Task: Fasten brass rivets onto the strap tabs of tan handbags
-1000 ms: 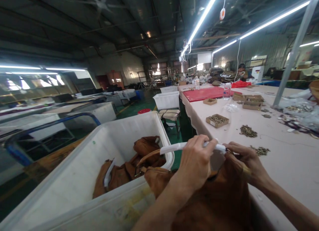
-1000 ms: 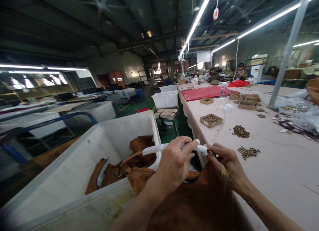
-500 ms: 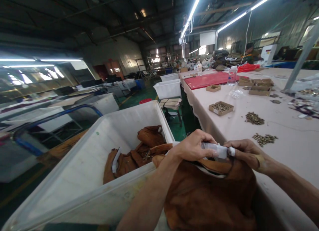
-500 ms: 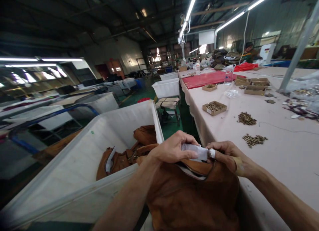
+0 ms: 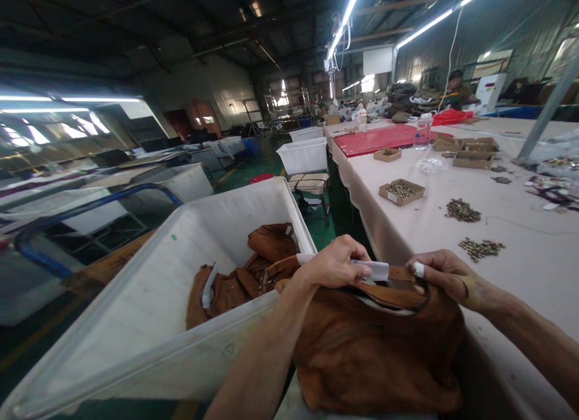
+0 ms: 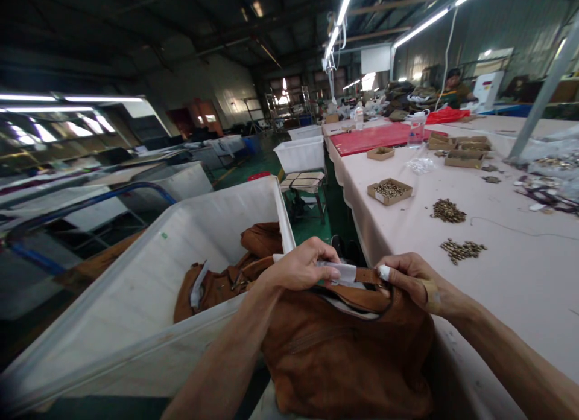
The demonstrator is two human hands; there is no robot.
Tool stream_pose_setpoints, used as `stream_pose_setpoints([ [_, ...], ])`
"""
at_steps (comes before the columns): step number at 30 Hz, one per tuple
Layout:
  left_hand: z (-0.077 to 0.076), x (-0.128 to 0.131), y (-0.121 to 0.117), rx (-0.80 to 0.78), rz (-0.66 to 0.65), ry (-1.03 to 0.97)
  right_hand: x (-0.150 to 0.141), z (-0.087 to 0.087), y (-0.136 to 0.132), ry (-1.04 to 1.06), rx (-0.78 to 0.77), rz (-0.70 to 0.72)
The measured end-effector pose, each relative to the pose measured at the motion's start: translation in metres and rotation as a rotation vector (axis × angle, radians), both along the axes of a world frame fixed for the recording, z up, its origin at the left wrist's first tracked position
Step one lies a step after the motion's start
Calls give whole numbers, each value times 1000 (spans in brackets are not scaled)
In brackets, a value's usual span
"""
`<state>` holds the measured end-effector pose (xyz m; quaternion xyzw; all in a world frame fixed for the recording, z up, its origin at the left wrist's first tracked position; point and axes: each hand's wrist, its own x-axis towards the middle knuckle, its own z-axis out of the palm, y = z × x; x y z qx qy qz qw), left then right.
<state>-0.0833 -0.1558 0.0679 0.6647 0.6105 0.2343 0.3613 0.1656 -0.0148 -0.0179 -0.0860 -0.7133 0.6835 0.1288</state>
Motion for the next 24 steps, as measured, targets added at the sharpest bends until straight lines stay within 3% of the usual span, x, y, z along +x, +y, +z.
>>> stream_pose_setpoints([
  [3,-4,-2,-3,3,17,-15,0,-1,1,5,11,-16],
  [9,-20,12,0,93,77,-242,0,0,-2,26,-52,-30],
  [14,-22,21,3,104,95,-275,-2,-1,-5,56,-83,6],
  [20,-22,19,5,-84,5,-437,-1,-8,-6,86,-189,38],
  [24,-23,23,8,-139,-16,-529,-2,-13,-4,93,-180,45],
])
